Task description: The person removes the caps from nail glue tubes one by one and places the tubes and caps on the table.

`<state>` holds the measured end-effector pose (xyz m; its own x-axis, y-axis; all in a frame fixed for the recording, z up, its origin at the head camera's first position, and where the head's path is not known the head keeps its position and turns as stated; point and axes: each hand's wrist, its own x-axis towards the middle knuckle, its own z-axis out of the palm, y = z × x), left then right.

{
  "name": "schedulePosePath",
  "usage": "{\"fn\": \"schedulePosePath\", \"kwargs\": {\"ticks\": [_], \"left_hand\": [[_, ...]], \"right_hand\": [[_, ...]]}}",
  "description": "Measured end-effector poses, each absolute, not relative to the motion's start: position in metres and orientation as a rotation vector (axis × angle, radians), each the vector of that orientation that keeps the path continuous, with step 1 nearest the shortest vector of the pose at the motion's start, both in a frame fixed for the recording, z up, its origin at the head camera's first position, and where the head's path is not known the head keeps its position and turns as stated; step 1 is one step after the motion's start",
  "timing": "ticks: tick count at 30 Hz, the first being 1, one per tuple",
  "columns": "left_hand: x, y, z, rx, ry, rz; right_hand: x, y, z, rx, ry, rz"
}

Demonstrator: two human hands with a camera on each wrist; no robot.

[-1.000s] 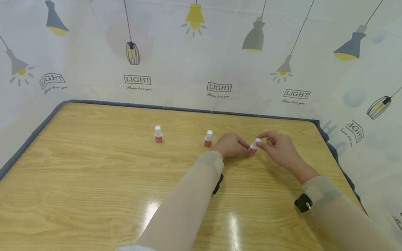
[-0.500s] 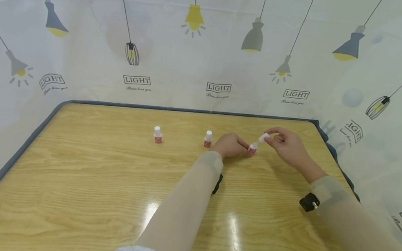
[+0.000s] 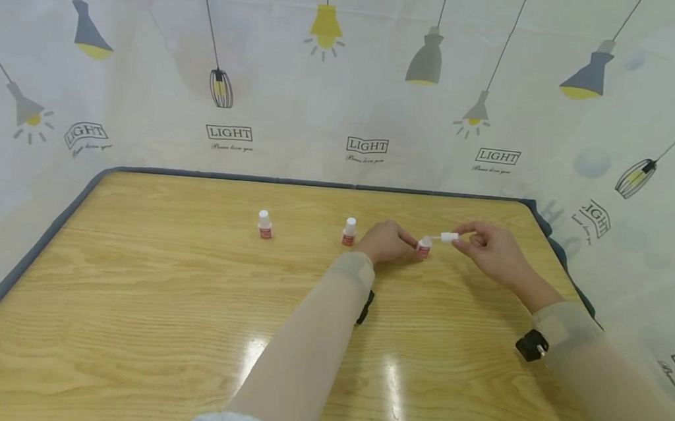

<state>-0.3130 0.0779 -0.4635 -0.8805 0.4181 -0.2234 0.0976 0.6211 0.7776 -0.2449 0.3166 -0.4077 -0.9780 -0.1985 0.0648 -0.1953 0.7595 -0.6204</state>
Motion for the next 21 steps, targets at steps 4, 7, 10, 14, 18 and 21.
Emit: {"fn": "schedulePosePath", "kwargs": {"ticks": [4, 7, 10, 14, 18, 21], "left_hand": [[-0.314, 0.079, -0.464, 0.39, 2.447, 1.154], [-0.314, 0.079, -0.464, 0.389, 2.444, 1.153], [-0.313, 0.078, -0.462, 0.385, 2.445, 1.148], [-0.311, 0.078, -0.46, 0.395, 2.458, 1.144], [-0.311, 0.078, -0.46, 0.411, 2.469, 1.146], [-0.312, 0.079, -0.462, 0.41, 2.469, 1.148]], "right_hand": [[-0.245, 0.32, -0.412, -0.347, 2.931, -0.98], [-0.246, 0.322, -0.416, -0.4, 2.933, -0.876], [-0.246, 0.322, -0.418, -0.441, 2.935, -0.757], [-0.247, 0.321, -0.42, -0.476, 2.935, -0.632], [-0.246, 0.317, -0.421, -0.522, 2.944, -0.578], [-0.246, 0.315, -0.421, -0.54, 2.952, -0.551]]}}
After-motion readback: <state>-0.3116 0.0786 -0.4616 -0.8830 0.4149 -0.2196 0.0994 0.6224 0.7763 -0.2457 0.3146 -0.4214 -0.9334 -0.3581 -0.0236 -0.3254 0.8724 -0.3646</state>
